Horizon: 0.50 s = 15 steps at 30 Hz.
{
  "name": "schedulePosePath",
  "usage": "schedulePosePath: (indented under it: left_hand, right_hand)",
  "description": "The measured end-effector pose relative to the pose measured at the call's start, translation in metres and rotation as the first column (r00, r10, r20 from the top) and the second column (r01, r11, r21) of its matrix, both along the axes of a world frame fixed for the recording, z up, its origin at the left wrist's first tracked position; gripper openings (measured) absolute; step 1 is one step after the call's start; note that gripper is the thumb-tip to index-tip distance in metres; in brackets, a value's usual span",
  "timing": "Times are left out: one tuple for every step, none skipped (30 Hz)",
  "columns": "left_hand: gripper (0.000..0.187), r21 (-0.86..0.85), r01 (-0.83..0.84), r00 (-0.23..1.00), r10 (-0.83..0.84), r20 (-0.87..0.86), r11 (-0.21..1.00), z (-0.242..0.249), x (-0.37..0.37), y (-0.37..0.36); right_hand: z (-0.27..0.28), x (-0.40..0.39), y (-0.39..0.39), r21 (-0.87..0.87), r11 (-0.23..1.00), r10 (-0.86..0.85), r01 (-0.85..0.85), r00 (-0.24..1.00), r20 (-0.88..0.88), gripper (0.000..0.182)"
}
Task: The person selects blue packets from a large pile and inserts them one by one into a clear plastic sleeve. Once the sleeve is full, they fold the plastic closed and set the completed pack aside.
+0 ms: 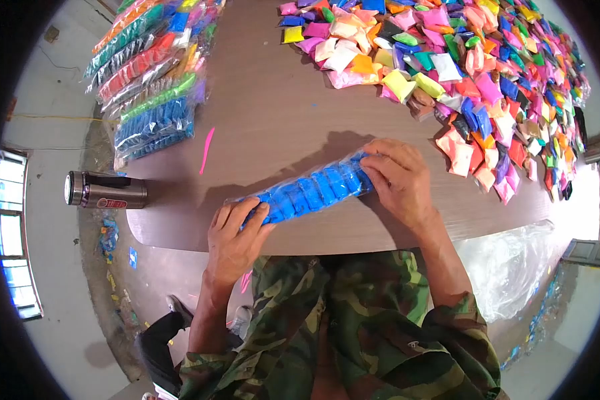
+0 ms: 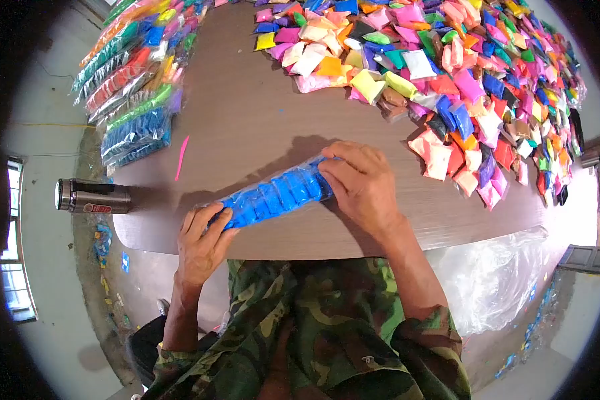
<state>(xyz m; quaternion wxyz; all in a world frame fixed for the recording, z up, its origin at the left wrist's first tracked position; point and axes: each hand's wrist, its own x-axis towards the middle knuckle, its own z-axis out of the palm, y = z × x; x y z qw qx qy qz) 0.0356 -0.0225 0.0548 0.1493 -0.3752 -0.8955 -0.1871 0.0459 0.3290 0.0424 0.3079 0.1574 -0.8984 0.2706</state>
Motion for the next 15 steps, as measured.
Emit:
schedulePosePath:
  left_hand:
    - [0.041, 0.002, -0.002, 1.0, 0.002, -0.004, 1.0, 0.0, -0.001, 0.001]
    - [0.041, 0.0, -0.007, 1.0, 0.007, 0.002, 1.0, 0.0, -0.001, 0.001]
    - [0.041, -0.001, -0.013, 1.0, 0.013, 0.009, 1.0, 0.001, -0.001, 0.002]
    - [0.041, -0.002, -0.019, 1.0, 0.019, 0.015, 1.0, 0.001, -0.002, 0.003]
    - [0.041, -0.007, -0.027, 1.0, 0.027, 0.015, 1.0, 0.001, -0.002, 0.003]
    - [0.041, -0.013, -0.034, 0.999, 0.034, 0.016, 0.999, 0.002, -0.002, 0.004]
    - [0.041, -0.019, -0.04, 0.999, 0.04, 0.018, 0.999, 0.002, -0.001, 0.004]
    - [0.042, -0.032, -0.047, 0.999, 0.047, 0.023, 0.998, 0.002, -0.001, 0.004]
    - [0.043, -0.043, -0.053, 0.998, 0.054, 0.026, 0.998, 0.0, -0.001, 0.004]
    - [0.044, -0.055, -0.06, 0.998, 0.062, 0.03, 0.997, -0.001, 0.0, 0.003]
    - [0.046, -0.065, -0.066, 0.997, 0.068, 0.027, 0.996, -0.001, 0.001, 0.004]
    - [0.048, -0.075, -0.074, 0.997, 0.076, 0.022, 0.994, -0.001, 0.002, 0.005]
    - [0.051, -0.086, -0.081, 0.996, 0.083, 0.019, 0.993, -0.001, 0.003, 0.005]
    - [0.053, -0.099, -0.078, 0.997, 0.079, 0.006, 0.992, -0.001, 0.003, 0.005]
    - [0.055, -0.111, -0.075, 0.997, 0.075, -0.006, 0.991, -0.003, 0.004, 0.005]
  right_hand:
    - [-0.001, 0.001, 0.0, 0.041, 0.999, -0.002, 0.003, 1.0, -0.018, 0.029]
    - [-0.002, 0.003, 0.001, 0.082, 0.997, -0.003, 0.006, 0.999, -0.036, 0.029]
    - [-0.003, 0.005, 0.001, 0.123, 0.992, -0.004, 0.01, 0.998, -0.055, 0.029]
    - [-0.006, 0.007, 0.002, 0.128, 0.992, -0.002, 0.012, 0.997, -0.074, 0.031]
    - [-0.01, 0.009, 0.003, 0.133, 0.991, -0.001, 0.013, 0.996, -0.093, 0.032]
    - [-0.013, 0.011, 0.004, 0.137, 0.991, 0.001, 0.015, 0.994, -0.111, 0.034]
    - [-0.014, 0.012, 0.005, 0.146, 0.989, 0.01, 0.006, 0.994, -0.109, 0.034]
    - [-0.015, 0.012, 0.006, 0.156, 0.988, 0.018, -0.001, 0.994, -0.107, 0.035]
    - [-0.016, 0.012, 0.007, 0.166, 0.986, 0.026, -0.009, 0.994, -0.105, 0.035]
    - [-0.017, 0.012, 0.008, 0.165, 0.986, 0.035, -0.017, 0.994, -0.105, 0.037]
    - [-0.018, 0.012, 0.008, 0.164, 0.986, 0.044, -0.027, 0.993, -0.105, 0.039]
    - [-0.018, 0.011, 0.009, 0.164, 0.986, 0.055, -0.037, 0.993, -0.107, 0.041]
    - [-0.019, 0.011, 0.01, 0.154, 0.987, 0.069, -0.054, 0.993, -0.094, 0.042]
    - [-0.019, 0.013, 0.012, 0.144, 0.987, 0.083, -0.07, 0.993, -0.081, 0.044]
    - [-0.02, 0.013, 0.014, 0.136, 0.987, 0.096, -0.086, 0.993, -0.068, 0.045]
